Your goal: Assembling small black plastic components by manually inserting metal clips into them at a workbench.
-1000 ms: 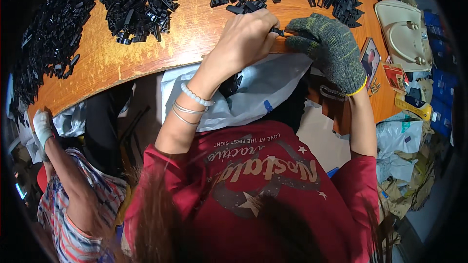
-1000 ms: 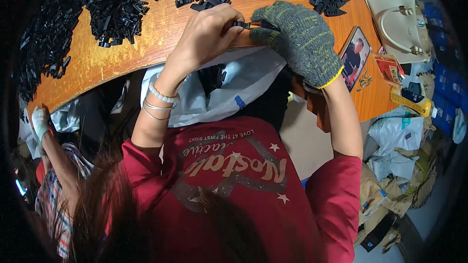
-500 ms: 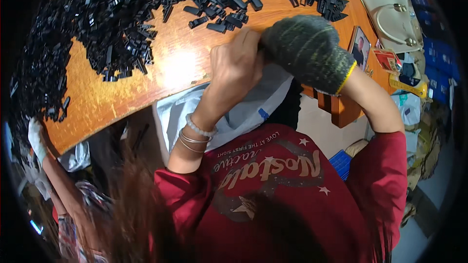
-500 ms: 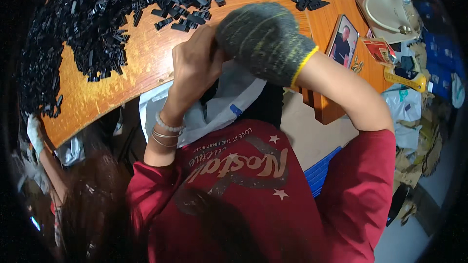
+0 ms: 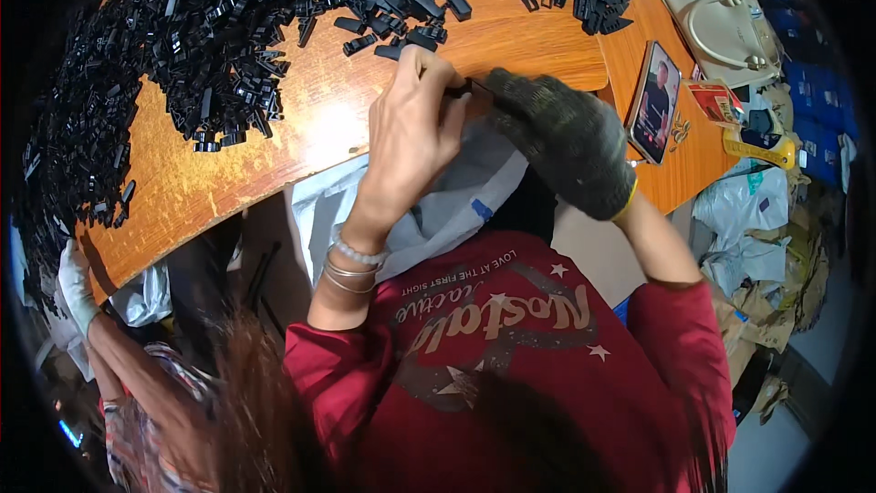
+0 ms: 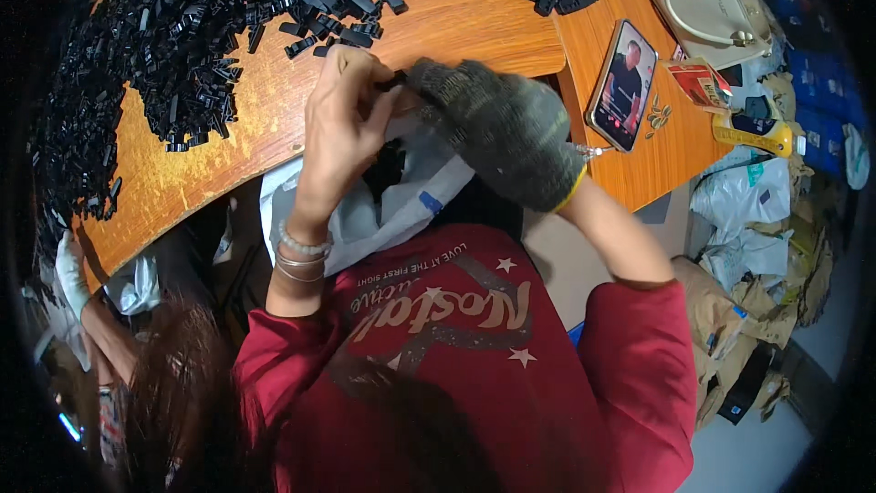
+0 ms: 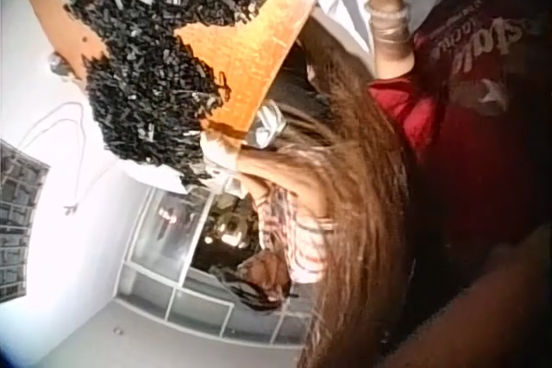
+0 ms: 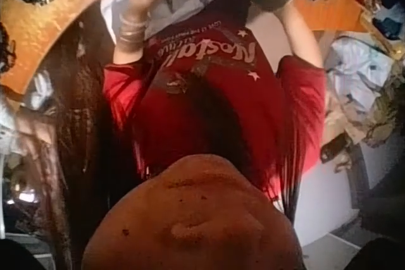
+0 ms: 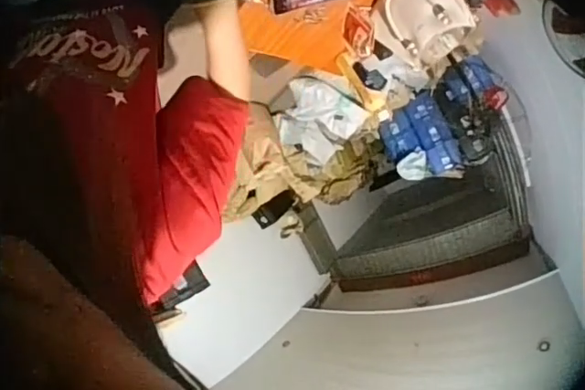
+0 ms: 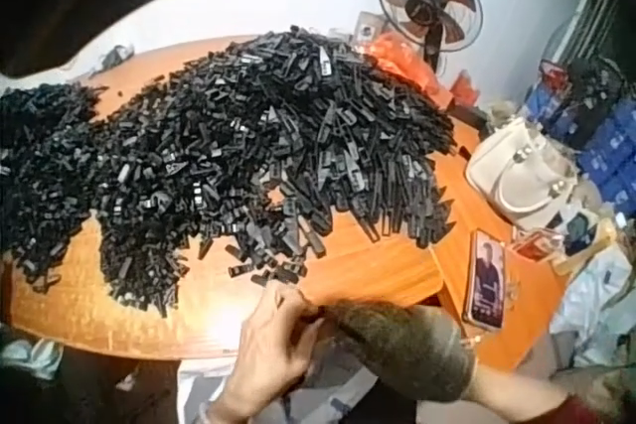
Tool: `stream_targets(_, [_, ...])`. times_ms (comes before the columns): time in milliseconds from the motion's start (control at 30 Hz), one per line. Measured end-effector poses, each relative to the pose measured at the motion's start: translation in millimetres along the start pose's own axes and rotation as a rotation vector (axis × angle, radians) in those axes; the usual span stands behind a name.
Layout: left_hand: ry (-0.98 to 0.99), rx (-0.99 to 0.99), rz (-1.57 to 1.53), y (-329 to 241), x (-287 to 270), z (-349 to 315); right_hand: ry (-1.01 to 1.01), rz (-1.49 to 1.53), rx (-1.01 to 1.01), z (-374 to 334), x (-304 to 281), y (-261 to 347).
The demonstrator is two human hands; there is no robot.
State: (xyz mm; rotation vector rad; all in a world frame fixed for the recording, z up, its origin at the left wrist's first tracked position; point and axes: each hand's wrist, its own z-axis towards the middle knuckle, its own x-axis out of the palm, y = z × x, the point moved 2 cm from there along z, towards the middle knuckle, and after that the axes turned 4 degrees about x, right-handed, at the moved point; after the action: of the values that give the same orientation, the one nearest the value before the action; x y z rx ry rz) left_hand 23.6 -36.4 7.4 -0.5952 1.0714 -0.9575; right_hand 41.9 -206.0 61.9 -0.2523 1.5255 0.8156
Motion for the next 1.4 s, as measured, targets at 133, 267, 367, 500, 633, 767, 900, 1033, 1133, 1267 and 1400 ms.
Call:
stream_targets(133, [0.175, -0.402, -0.756, -5, -11, -9, -0.144, 0.579, 0.280, -24, -3, 0])
stream_targets(267, [0.141, -0.631, -1.252, -9, -3, -8, -0.003, 1.055, 0.585, -33, -10, -2])
stream_targets(367, [0.134, -0.603, -1.216, -11, 8, -10, -0.022, 1.100, 0.524, -35, -5, -3])
stream_targets(500, [0.076, -0.651, -1.203, -24, 6, -12, 0.004, 1.137, 0.563, -35, -1, 1])
stream_targets(633, [0.064, -0.515, -0.749, -26, 4, -13, 0.011, 1.136, 0.522, -31, -1, 7])
stream_targets(767, [-0.001, -0.199, -0.170, -13, 0, 3, 0.123, 0.917, 0.437, -31, 2, -3])
stream_targets(900, [-0.217, 0.141, 0.480, -7, 1, 43, 0.223, 0.715, 0.191, -35, 1, -1])
stream_targets(1033, [-0.146, 0.155, 0.781, 6, 18, 66, 0.290, 0.787, 0.192, -34, -1, 1])
stream_targets(1133, [-0.138, 0.080, 0.784, 14, 18, 57, 0.203, 0.909, 0.421, -34, 4, -5])
stream_targets(1267, [-0.360, 0.198, 0.586, 7, 10, 36, 0.049, 1.113, 0.463, -15, 13, -17])
stream_targets(1400, [-0.339, 0.394, 0.520, -10, 28, 12, -0.421, 0.006, -0.103, -15, 52, -46])
